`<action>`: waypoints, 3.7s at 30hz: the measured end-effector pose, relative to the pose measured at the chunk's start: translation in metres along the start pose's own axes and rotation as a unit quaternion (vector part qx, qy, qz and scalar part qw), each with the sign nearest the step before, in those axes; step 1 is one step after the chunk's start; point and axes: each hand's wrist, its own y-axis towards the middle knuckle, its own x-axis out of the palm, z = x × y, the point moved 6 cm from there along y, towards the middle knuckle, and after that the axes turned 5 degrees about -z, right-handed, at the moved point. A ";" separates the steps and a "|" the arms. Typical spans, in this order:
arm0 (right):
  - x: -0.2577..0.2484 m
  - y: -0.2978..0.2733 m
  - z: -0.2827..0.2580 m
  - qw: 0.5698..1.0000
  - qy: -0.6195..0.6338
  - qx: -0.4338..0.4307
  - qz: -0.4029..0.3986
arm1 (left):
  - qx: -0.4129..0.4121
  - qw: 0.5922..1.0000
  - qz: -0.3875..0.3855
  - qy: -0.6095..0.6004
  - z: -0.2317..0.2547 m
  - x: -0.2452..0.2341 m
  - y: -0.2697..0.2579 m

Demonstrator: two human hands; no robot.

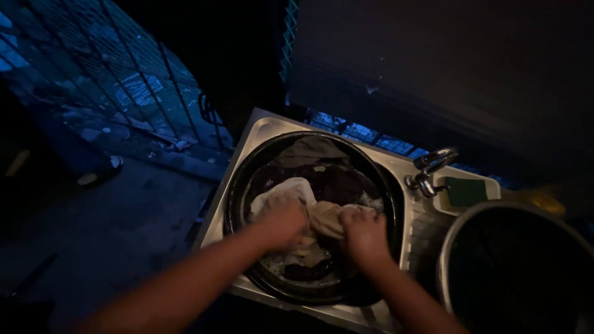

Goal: Hand washing clothes in a basin with soapy water.

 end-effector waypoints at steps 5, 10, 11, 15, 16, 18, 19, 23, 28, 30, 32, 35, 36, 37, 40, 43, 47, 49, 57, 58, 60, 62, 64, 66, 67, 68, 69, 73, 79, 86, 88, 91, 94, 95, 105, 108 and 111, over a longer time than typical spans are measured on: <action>0.058 0.027 -0.018 0.981 -0.105 0.038 -0.159 | -0.022 0.996 -0.038 0.081 -0.003 0.072 0.018; 0.095 0.047 -0.004 0.980 -0.121 0.006 -0.160 | -0.030 0.985 0.089 0.141 -0.039 0.145 0.044; 0.106 0.053 0.000 0.983 -0.123 -0.028 -0.132 | -0.054 0.991 0.058 0.104 -0.041 0.137 0.041; 0.045 0.037 0.046 0.990 -0.038 -0.044 -0.125 | -0.077 0.989 -0.042 -0.123 -0.080 0.118 0.021; 0.029 0.037 0.066 0.994 0.082 -0.026 -0.069 | -0.042 0.952 0.054 -0.297 -0.102 0.113 0.023; -0.006 0.023 0.091 0.979 0.202 -0.006 -0.012 | -0.005 0.876 0.146 -0.460 -0.111 0.089 0.013; -0.030 0.010 0.096 0.912 0.410 -0.014 0.027 | -0.034 0.737 0.176 -0.651 -0.103 0.075 0.002; -0.066 0.040 0.076 0.652 0.744 -0.118 0.081 | -0.100 0.420 0.192 -0.881 -0.050 -0.004 -0.015; -0.021 0.016 0.010 0.860 0.502 -0.093 0.023 | 0.029 0.377 0.115 -0.919 -0.009 -0.055 0.001; 0.019 0.016 0.019 0.910 0.396 -0.104 0.062 | 0.082 0.375 0.094 -0.918 0.010 -0.095 -0.008; 0.045 0.016 0.038 0.755 0.647 -0.068 0.088 | 0.140 0.374 0.083 -0.913 0.025 -0.133 -0.022; 0.016 0.017 0.072 0.777 0.617 -0.073 0.097 | 0.207 0.335 0.078 -0.916 0.015 -0.156 -0.036; 0.003 0.011 0.081 0.777 0.617 -0.071 0.099 | 0.207 0.336 0.076 -0.916 0.018 -0.162 -0.039; -0.014 0.004 0.092 0.749 0.642 -0.081 0.141 | 0.224 0.317 0.073 -0.919 0.021 -0.169 -0.043; -0.092 -0.022 0.092 0.678 0.699 -0.054 0.220 | 0.204 0.311 0.086 -0.924 0.017 -0.168 -0.040; -0.084 -0.015 0.092 0.616 0.743 -0.004 0.261 | 0.134 0.307 0.050 -0.941 0.001 -0.102 -0.008; -0.128 -0.009 -0.008 0.645 0.718 0.012 0.262 | -0.064 0.283 0.037 -0.956 0.002 0.012 0.048; -0.132 -0.007 -0.043 0.705 0.611 -0.045 0.358 | -0.056 0.284 0.044 -0.956 0.006 0.031 0.051; -0.074 0.026 -0.016 0.714 0.555 0.195 0.381 | -0.045 0.300 0.119 -0.946 -0.033 0.103 0.109; -0.094 0.015 -0.032 0.723 0.548 0.165 0.387 | -0.064 0.297 0.163 -0.939 -0.051 0.105 0.107; -0.101 0.001 -0.046 0.732 0.542 0.139 0.390 | -0.087 0.292 0.205 -0.930 -0.078 0.103 0.103; -0.091 0.001 -0.051 0.760 0.520 0.020 0.389 | -0.160 0.434 0.259 -0.848 -0.109 0.086 0.099; -0.095 -0.004 -0.034 0.803 0.488 0.018 0.341 | -0.123 0.475 0.218 -0.844 -0.055 -0.027 0.037; -0.100 -0.009 -0.022 0.842 0.455 0.013 0.290 | -0.087 0.511 0.176 -0.837 -0.011 -0.095 0.003; -0.109 -0.010 -0.020 0.870 0.408 -0.003 0.278 | -0.070 0.614 0.152 -0.771 -0.005 -0.107 -0.002; -0.117 -0.011 -0.017 0.895 0.358 -0.020 0.266 | -0.052 0.707 0.126 -0.695 0.003 -0.118 -0.006; -0.107 -0.006 -0.008 0.894 0.359 -0.021 0.266 | -0.053 0.707 0.126 -0.694 -0.004 -0.114 -0.003; -0.016 0.018 0.045 0.903 0.361 -0.087 0.217 | 0.053 0.793 0.137 -0.591 -0.006 -0.116 -0.006; -0.021 -0.002 0.095 0.775 0.631 -0.020 0.019 | -0.060 0.755 0.180 -0.628 -0.055 -0.066 -0.016; -0.150 -0.012 -0.028 0.668 0.698 -0.148 0.213 | -0.217 0.317 0.077 -0.920 -0.048 0.070 0.071; -0.148 -0.006 -0.044 0.724 0.609 -0.114 0.304 | -0.204 0.326 0.077 -0.920 -0.049 0.066 0.072; -0.113 0.023 -0.019 0.737 0.533 0.022 0.414 | -0.169 0.346 0.071 -0.920 -0.046 0.055 0.076; -0.091 0.033 -0.015 0.670 0.597 0.124 0.423 | -0.134 0.370 0.068 -0.917 -0.047 0.042 0.067; -0.088 0.029 -0.021 0.638 0.635 0.134 0.414 | -0.117 0.382 0.062 -0.915 -0.044 0.038 0.064; -0.104 0.006 0.041 0.804 0.488 0.058 0.335 | -0.072 0.601 0.160 -0.780 -0.009 -0.138 -0.005; -0.120 -0.010 0.065 0.821 0.438 0.005 0.367 | 0.045 0.661 0.153 -0.733 -0.008 -0.163 -0.019; -0.119 -0.018 0.077 0.848 0.444 -0.025 0.288 | 0.133 0.717 0.135 -0.671 0.022 -0.184 -0.035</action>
